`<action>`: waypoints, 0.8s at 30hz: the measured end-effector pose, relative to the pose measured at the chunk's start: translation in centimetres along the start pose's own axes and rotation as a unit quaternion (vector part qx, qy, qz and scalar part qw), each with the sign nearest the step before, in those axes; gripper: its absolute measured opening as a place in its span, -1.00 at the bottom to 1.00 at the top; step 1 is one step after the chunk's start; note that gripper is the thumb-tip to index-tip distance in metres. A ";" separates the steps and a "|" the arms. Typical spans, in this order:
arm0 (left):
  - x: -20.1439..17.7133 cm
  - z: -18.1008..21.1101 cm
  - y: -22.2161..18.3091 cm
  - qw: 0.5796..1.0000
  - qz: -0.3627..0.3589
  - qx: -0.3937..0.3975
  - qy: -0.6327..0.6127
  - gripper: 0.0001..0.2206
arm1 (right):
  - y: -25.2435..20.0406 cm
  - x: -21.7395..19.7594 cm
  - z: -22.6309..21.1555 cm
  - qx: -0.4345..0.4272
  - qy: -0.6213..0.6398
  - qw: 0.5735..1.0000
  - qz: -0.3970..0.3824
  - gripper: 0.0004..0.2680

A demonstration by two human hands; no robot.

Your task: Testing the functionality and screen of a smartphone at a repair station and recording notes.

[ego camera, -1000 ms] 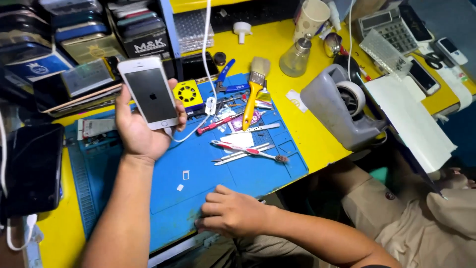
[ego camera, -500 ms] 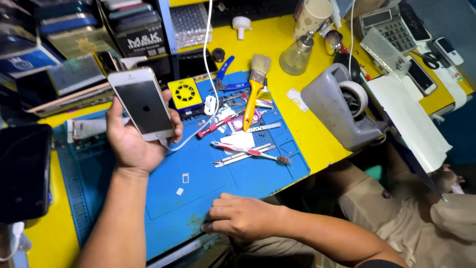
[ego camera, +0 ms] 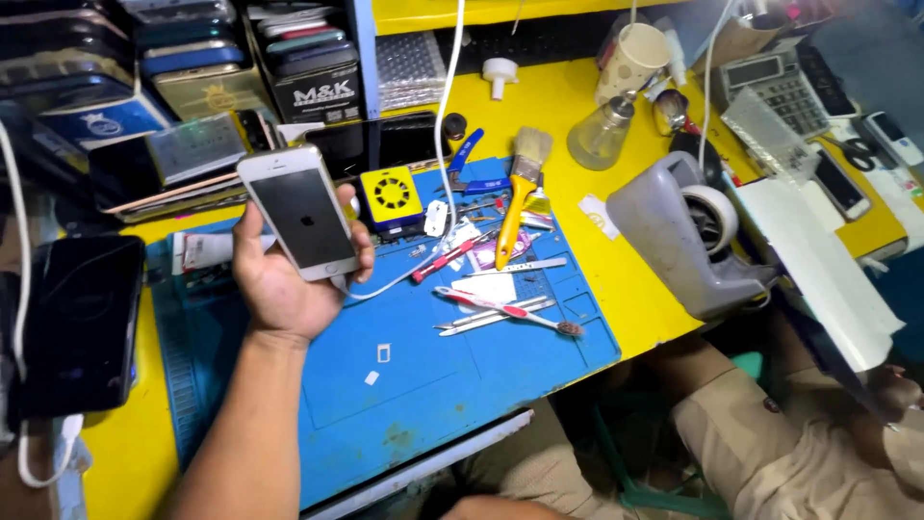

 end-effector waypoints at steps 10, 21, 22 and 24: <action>0.3 0.8 0.5 0.996 -0.064 0.027 -0.052 -0.19 | 0.2 -9.7 -2.8 0.100 -0.120 0.984 0.085 -0.83; 1.2 1.1 0.4 0.993 -0.099 0.039 -0.044 -0.23 | 6.2 -18.5 -0.3 0.163 -0.571 0.804 0.038 -0.81; 1.2 1.2 0.4 0.993 -0.101 0.041 -0.044 -0.23 | 6.5 -19.6 -0.2 0.161 -0.573 0.803 0.037 -0.81; 1.4 0.6 0.5 0.992 -0.105 0.031 -0.057 -0.23 | 7.1 -20.7 -0.6 0.096 -0.615 0.783 0.003 -0.76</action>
Point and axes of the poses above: each hand's wrist, its own y-axis towards the middle knuckle, its own x-axis out of the palm, z = x × y, the point moved 10 cm from there along y, towards the middle knuckle, and after that the axes turned 2 degrees about y, right-handed, at the moved point
